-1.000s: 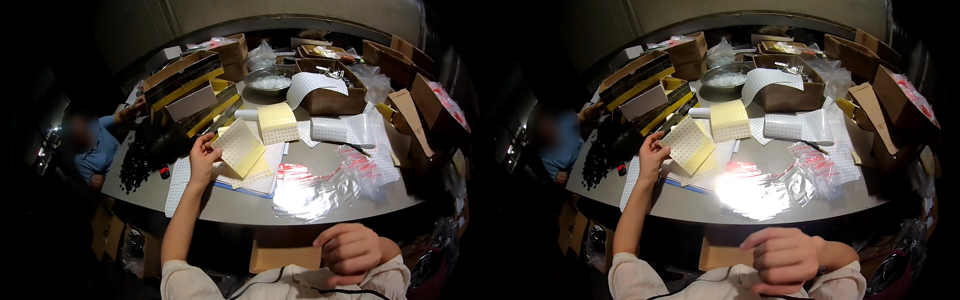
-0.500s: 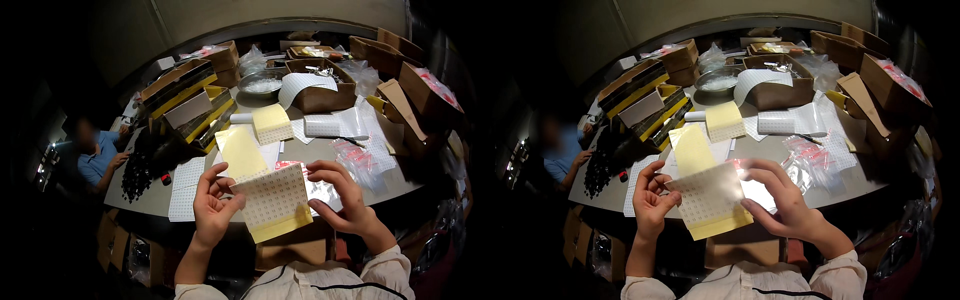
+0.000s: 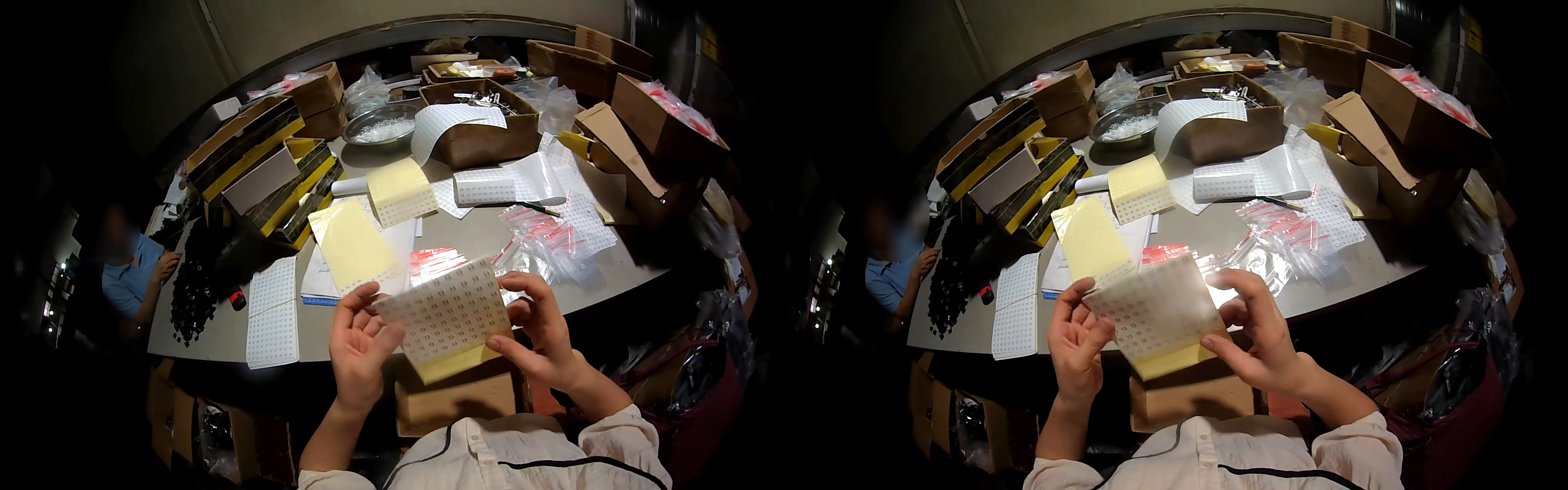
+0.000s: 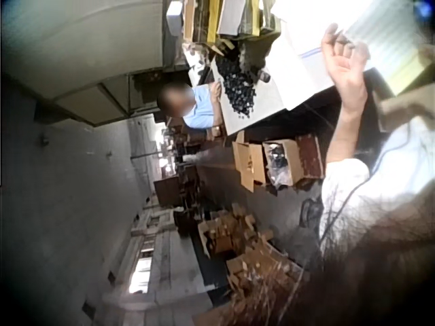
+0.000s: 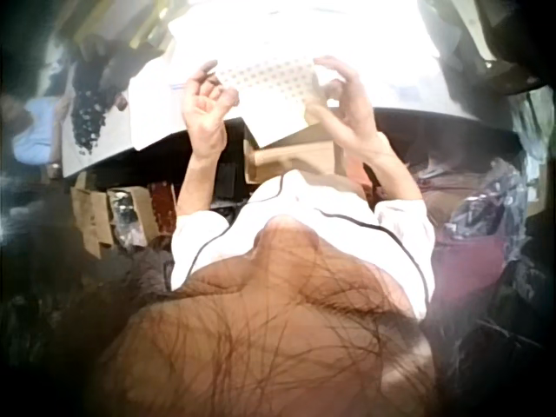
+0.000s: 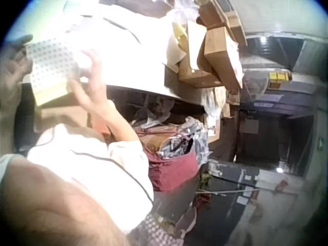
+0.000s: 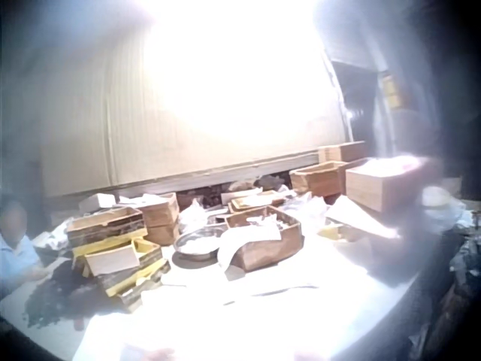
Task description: The person places small items into clear plastic bags, seals them, and stacks them on the table. They also handle yellow sticky notes and sheets of small round stickers, peeling and placing stickers onto the notes. The workspace is cluttered with boxes, plastic bags, and stationery.
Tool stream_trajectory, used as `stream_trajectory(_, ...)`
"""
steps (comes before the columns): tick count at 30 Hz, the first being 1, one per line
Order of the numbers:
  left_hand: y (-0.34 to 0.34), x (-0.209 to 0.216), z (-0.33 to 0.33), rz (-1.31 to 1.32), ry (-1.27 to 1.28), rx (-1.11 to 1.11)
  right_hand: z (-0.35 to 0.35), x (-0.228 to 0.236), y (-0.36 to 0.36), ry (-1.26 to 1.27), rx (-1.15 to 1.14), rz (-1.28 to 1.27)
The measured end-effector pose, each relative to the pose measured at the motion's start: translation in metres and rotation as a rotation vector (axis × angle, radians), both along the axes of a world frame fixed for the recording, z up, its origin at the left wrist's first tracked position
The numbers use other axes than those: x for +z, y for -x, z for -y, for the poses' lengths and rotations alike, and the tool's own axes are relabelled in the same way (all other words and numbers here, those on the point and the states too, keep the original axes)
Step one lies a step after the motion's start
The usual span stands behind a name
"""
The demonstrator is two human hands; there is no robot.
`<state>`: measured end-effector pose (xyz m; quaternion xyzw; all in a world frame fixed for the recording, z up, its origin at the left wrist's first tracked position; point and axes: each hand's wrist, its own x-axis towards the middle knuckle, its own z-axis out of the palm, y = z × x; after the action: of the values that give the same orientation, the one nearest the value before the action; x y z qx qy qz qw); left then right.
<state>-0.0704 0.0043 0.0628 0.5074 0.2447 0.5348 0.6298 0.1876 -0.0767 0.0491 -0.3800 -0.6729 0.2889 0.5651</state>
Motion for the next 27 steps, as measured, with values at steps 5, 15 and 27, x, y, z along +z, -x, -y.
stream_trajectory(5, -0.009, -0.019, 0.023, 0.071, -0.019, -0.046, 0.0, -0.007, 0.001, 0.052, -0.014, -0.303)
stream_trajectory(15, -0.007, -0.044, 0.052, -0.434, -0.387, 0.21, -0.002, -0.026, 0.001, 0.115, -0.089, -0.502)
stream_trajectory(27, -0.013, -0.053, 0.058, -0.428, -0.281, 0.122, 0.018, -0.039, 0.005, 0.154, -0.107, -0.668)
